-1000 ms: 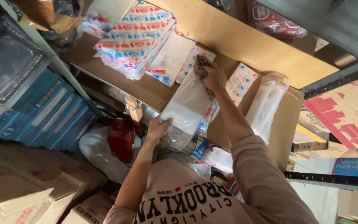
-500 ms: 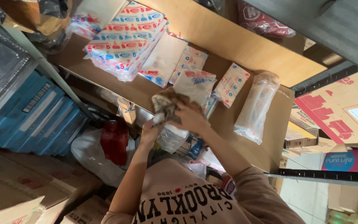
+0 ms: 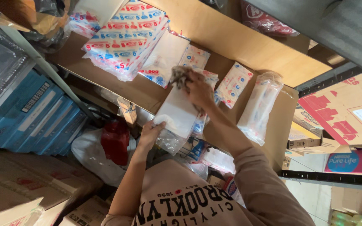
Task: The person repeatedly wipes the surfaces of plastic-wrapped packages with a cloth, then places them into a cardboard box. The person handles multiple packages one at a time, wiping each before stacking them in the box.
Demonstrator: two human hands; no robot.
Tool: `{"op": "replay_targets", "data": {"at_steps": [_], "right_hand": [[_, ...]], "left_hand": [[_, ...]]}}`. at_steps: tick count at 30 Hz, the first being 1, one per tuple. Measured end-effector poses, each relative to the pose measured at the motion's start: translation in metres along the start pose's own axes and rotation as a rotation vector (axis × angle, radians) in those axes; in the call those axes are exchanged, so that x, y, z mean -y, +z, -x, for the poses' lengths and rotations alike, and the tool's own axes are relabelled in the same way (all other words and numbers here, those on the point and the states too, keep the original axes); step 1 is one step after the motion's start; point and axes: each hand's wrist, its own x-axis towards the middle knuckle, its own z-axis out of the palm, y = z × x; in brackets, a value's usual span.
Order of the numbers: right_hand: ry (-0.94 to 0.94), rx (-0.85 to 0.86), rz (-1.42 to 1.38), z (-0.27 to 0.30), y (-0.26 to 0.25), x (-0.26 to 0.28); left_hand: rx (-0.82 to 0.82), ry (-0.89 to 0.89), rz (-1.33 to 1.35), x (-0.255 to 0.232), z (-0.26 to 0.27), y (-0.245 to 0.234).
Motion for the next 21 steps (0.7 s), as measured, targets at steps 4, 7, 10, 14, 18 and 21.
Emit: {"op": "replay_targets", "data": {"at_steps": [4, 7, 10, 14, 18, 21], "right_hand": [[0.143, -0.121, -0.1, -0.025, 0.0, -0.033], [0.266, -0.089, -0.107, -0.035, -0.001, -0.042], [0.244, -0.086, -0.02, -0.031, -0.002, -0.036], [0.006, -0.227, 0.022, -0.003, -0.01, -0.014], [-0.064, -0.037, -0.044, 0.037, -0.019, 0.027], [-0.199, -0.125, -0.009, 0.072, -0.024, 0.058]], "left_hand": [[0.028, 0.018, 0.056, 0.002, -0.001, -0.001], [-0.011, 0.013, 0.007, 0.002, -0.001, -0.001], [-0.045, 0.005, -0.034, -0.001, 0.004, 0.003], [-0.062, -0.033, -0.046, -0.013, 0.01, 0.006], [-0.124, -0.1, -0.11, -0.02, 0.013, 0.008], [-0.078, -0.048, -0.013, -0.015, 0.012, 0.007]]}}
